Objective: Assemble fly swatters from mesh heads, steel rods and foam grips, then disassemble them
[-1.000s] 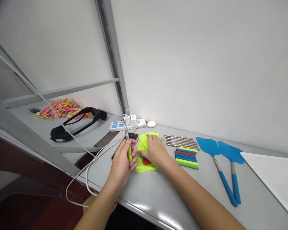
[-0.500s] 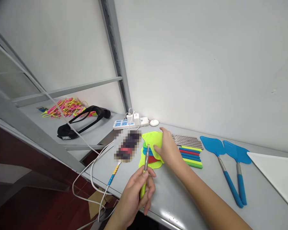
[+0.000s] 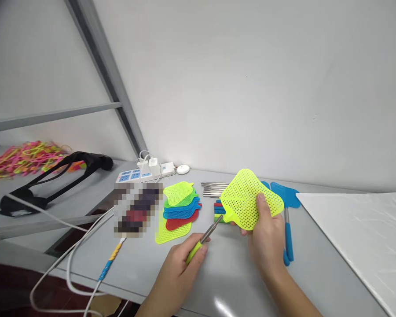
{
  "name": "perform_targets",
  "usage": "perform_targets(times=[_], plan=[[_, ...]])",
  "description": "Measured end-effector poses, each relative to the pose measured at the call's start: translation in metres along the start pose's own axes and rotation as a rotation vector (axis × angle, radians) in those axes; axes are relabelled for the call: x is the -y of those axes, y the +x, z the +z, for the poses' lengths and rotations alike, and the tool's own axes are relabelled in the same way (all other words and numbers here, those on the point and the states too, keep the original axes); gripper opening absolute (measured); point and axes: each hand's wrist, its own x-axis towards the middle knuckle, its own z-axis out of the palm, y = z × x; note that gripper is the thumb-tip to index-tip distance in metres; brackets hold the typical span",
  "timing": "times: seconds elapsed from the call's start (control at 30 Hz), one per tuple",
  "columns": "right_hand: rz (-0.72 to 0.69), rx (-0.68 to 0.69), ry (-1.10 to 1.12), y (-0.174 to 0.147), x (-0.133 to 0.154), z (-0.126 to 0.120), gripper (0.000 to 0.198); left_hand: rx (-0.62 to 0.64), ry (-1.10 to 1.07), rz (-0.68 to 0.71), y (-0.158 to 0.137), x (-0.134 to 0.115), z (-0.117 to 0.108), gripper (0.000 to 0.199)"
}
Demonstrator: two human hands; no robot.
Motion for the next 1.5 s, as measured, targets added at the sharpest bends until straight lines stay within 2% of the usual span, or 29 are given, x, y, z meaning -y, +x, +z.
perform_targets(times=[0.17,0.33,0.57,0.73,0.8,0.9,1.03,1.23,1.4,1.5], plan=[[-0.09,-0.076,-0.063,-0.01,0.0,-0.015,0.032,0.077,0.13,0.013,-0.001,-0.003,0.0,0.031],[-0.149,-0.082,-0.099,-0.014,-0.003,-0.016,0.029,-0.001,0.152,0.042,-0.001,-0.002,0.006,0.032],[-0.108,-0.072,-0.116,-0.025,0.002,-0.016,0.03,0.021,0.137,0.01,-0.004,-0.002,0.007,0.035],[-0.024,-0.061,-0.167,-0.036,0.011,-0.026,0.031,0.16,0.118,-0.034,-0.016,-0.012,0.0,0.039],[0.004,-0.017,-0.144,-0.041,0.014,-0.028,0.033,0.215,0.114,-0.029,-0.022,-0.02,-0.003,0.041],[0.048,0.131,-0.157,-0.054,0.019,-0.026,0.031,0.25,0.079,-0.046,-0.031,-0.029,-0.005,0.045],[0.104,0.266,-0.207,-0.078,0.024,-0.02,0.039,0.297,-0.021,-0.067,-0.042,-0.032,-0.003,0.052],[0.083,0.278,-0.154,-0.101,0.027,-0.021,0.038,0.307,-0.044,-0.053,-0.056,-0.041,-0.001,0.047],[0.043,0.309,-0.141,-0.106,0.037,-0.03,0.038,0.283,-0.01,-0.029,-0.065,-0.058,0.005,0.043],[0.068,0.374,-0.152,-0.108,0.036,-0.034,0.036,0.285,0.051,0.003,-0.068,-0.062,0.008,0.042]])
